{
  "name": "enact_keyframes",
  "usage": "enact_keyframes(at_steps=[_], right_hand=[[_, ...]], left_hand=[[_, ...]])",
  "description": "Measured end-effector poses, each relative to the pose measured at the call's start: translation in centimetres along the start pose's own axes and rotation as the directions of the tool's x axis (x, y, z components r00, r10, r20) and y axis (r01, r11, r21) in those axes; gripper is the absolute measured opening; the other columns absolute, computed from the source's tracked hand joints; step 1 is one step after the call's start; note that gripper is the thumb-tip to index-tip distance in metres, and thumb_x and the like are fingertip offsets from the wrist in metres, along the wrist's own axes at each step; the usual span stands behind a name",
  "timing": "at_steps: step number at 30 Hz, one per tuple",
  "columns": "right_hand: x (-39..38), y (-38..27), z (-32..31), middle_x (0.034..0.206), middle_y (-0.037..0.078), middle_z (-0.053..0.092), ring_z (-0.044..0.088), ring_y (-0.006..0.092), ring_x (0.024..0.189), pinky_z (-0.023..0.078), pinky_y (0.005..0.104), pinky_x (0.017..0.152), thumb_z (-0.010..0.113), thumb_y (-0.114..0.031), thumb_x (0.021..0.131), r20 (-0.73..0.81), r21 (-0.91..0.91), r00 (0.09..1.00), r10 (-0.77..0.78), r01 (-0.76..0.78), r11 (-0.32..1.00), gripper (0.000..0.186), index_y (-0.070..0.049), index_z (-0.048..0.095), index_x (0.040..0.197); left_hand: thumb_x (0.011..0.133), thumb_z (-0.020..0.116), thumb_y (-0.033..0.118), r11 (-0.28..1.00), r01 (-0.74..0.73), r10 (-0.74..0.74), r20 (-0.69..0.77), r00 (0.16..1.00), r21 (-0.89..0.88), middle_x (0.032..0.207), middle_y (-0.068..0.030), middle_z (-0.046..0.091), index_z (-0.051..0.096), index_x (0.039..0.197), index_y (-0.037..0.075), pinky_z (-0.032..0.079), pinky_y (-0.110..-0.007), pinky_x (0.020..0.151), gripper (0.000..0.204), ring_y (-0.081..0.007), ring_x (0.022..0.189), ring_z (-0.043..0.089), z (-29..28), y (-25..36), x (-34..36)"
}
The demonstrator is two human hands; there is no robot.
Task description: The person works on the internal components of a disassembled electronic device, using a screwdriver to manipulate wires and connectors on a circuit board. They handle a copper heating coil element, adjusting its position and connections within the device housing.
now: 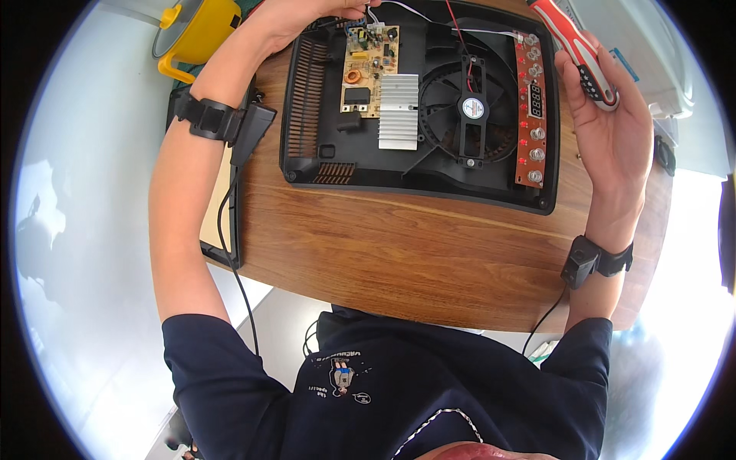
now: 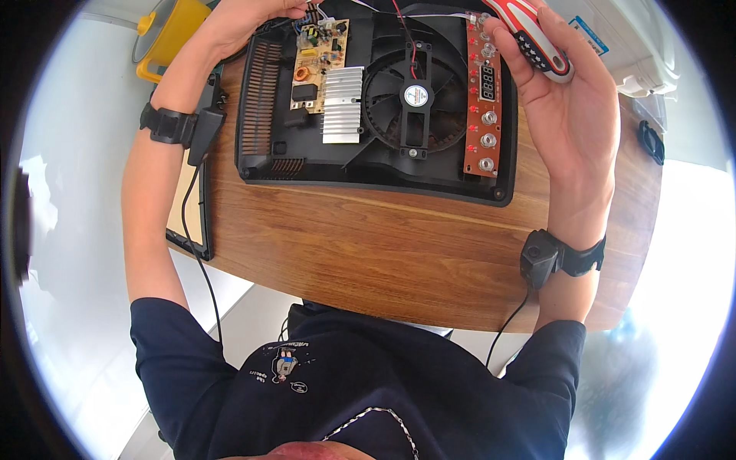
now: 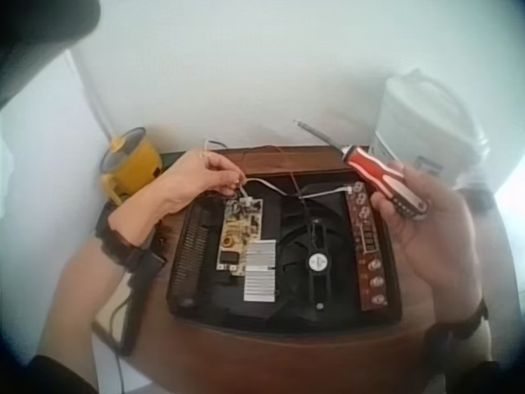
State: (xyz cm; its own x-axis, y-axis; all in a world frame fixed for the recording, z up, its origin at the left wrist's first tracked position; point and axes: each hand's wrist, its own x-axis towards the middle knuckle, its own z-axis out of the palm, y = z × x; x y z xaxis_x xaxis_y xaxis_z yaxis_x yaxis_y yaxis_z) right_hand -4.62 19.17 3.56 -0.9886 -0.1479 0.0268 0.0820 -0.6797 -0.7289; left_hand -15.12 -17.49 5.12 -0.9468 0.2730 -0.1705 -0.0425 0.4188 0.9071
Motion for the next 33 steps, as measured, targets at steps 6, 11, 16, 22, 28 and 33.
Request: enact_keyframes(at_steps=[6, 11, 16, 22, 28, 33], right_hand=[[0.0, 0.0, -0.1, 0.136, 0.034, 0.052, 0.066, 0.0369, 0.119, 0.063, 0.0350, 0.099, 0.055, -0.011, 0.107, 0.009, -0.009, 1.000, -0.002, 0.003, 1.000, 0.046, 0.018, 0.044, 0.140], [-0.1, 0.2, 0.1, 0.138, 0.035, 0.049, 0.065, 0.0375, 0.119, 0.064, 0.0349, 0.098, 0.056, -0.012, 0.107, 0.007, -0.009, 1.000, -0.004, 0.004, 1.000, 0.047, 0.018, 0.042, 0.141], [0.0, 0.4, -0.1, 0.139, 0.035, 0.048, 0.065, 0.0383, 0.120, 0.064, 0.0355, 0.098, 0.056, -0.012, 0.107, -0.005, -0.034, 1.000, -0.006, 0.006, 0.999, 0.048, 0.019, 0.041, 0.141], [0.0, 0.5, 0.0, 0.138, 0.035, 0.049, 0.064, 0.0388, 0.121, 0.063, 0.0363, 0.099, 0.055, -0.011, 0.107, -0.003, -0.014, 1.000, 0.004, -0.004, 1.000, 0.047, 0.020, 0.041, 0.140], [0.0, 0.7, 0.1, 0.136, 0.035, 0.053, 0.065, 0.0396, 0.120, 0.063, 0.0371, 0.100, 0.055, -0.010, 0.107, -0.004, -0.014, 1.000, 0.012, -0.012, 1.000, 0.045, 0.020, 0.043, 0.139], [0.1, 0.8, 0.0, 0.136, 0.035, 0.054, 0.066, 0.0392, 0.119, 0.063, 0.0364, 0.100, 0.055, -0.010, 0.107, 0.006, -0.021, 1.000, 0.019, -0.019, 1.000, 0.045, 0.019, 0.044, 0.139]], left_hand=[[0.095, 0.068, -0.004, 0.991, -0.099, 0.101, 0.019, 0.995, -0.095, 0.095, -0.0111, 0.073, 0.064, 0.108, -0.002, 0.061, -0.029, 0.079, 0.014, -0.0178, 0.085, 0.072, -0.6, -1.1, 0.6], [0.095, 0.067, -0.005, 0.998, -0.063, 0.064, -0.037, 0.997, 0.021, 0.095, -0.0110, 0.074, 0.068, 0.103, -0.004, 0.060, -0.029, 0.081, 0.008, -0.0178, 0.086, 0.072, -1.0, -1.6, 1.5], [0.094, 0.064, -0.009, 0.987, -0.038, 0.052, -0.083, 0.995, 0.156, 0.096, -0.0120, 0.076, 0.072, 0.102, -0.007, 0.059, -0.029, 0.081, 0.012, -0.0174, 0.086, 0.072, -0.9, -1.8, 2.0], [0.092, 0.066, -0.007, 0.909, -0.122, 0.172, -0.091, 0.981, 0.399, 0.092, -0.0131, 0.077, 0.075, 0.098, -0.007, 0.059, -0.030, 0.079, 0.011, -0.0182, 0.085, 0.073, -0.2, -1.6, 1.8], [0.088, 0.073, -0.002, 0.854, -0.096, 0.154, -0.071, 0.986, 0.512, 0.088, -0.0134, 0.078, 0.076, 0.094, -0.007, 0.059, -0.032, 0.077, 0.008, -0.0185, 0.083, 0.074, 0.4, -1.4, 1.3], [0.085, 0.078, 0.001, 0.746, -0.115, 0.178, -0.031, 0.984, 0.655, 0.085, -0.0125, 0.078, 0.077, 0.091, -0.004, 0.058, -0.033, 0.075, 0.008, -0.0186, 0.080, 0.074, 0.8, 0.3, 0.7]])
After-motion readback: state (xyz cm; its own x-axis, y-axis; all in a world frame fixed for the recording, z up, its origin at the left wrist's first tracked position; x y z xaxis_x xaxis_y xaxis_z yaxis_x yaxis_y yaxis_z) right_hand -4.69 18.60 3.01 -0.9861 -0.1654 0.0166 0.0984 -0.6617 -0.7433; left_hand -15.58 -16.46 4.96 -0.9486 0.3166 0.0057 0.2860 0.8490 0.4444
